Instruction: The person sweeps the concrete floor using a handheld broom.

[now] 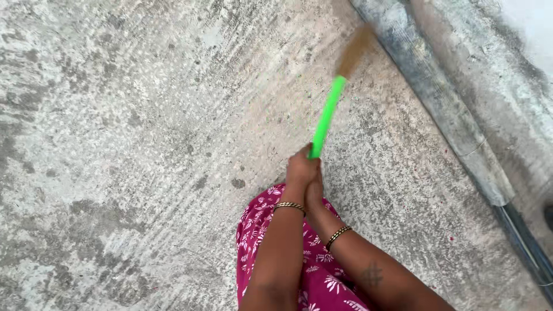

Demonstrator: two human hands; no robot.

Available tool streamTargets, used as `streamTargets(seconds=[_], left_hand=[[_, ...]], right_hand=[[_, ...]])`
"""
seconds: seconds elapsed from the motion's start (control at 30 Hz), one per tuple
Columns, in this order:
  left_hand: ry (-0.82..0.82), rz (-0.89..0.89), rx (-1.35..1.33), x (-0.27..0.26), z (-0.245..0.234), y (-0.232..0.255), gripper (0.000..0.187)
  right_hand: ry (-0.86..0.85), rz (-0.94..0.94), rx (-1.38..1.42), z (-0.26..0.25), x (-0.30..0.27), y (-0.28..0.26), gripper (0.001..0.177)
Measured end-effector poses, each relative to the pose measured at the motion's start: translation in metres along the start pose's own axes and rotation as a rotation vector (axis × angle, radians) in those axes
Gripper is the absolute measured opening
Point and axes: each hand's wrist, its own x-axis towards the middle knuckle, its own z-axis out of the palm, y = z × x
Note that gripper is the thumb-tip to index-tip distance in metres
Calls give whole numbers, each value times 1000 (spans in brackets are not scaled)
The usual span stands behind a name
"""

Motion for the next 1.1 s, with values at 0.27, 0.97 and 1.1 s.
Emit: streamTargets(seconds=[0.27, 0.97, 1.1], left_hand=[[268, -139, -203, 67, -27, -21, 62], [347, -111, -1270, 123, -73, -32, 37], [466, 81, -1248, 74, -112, -30, 48]], right_hand=[[-6, 276, -483, 77, 35, -37, 48], [-508, 180, -1966, 199, 32, -101, 54], [-663, -99, -2027, 193, 26, -68, 60]])
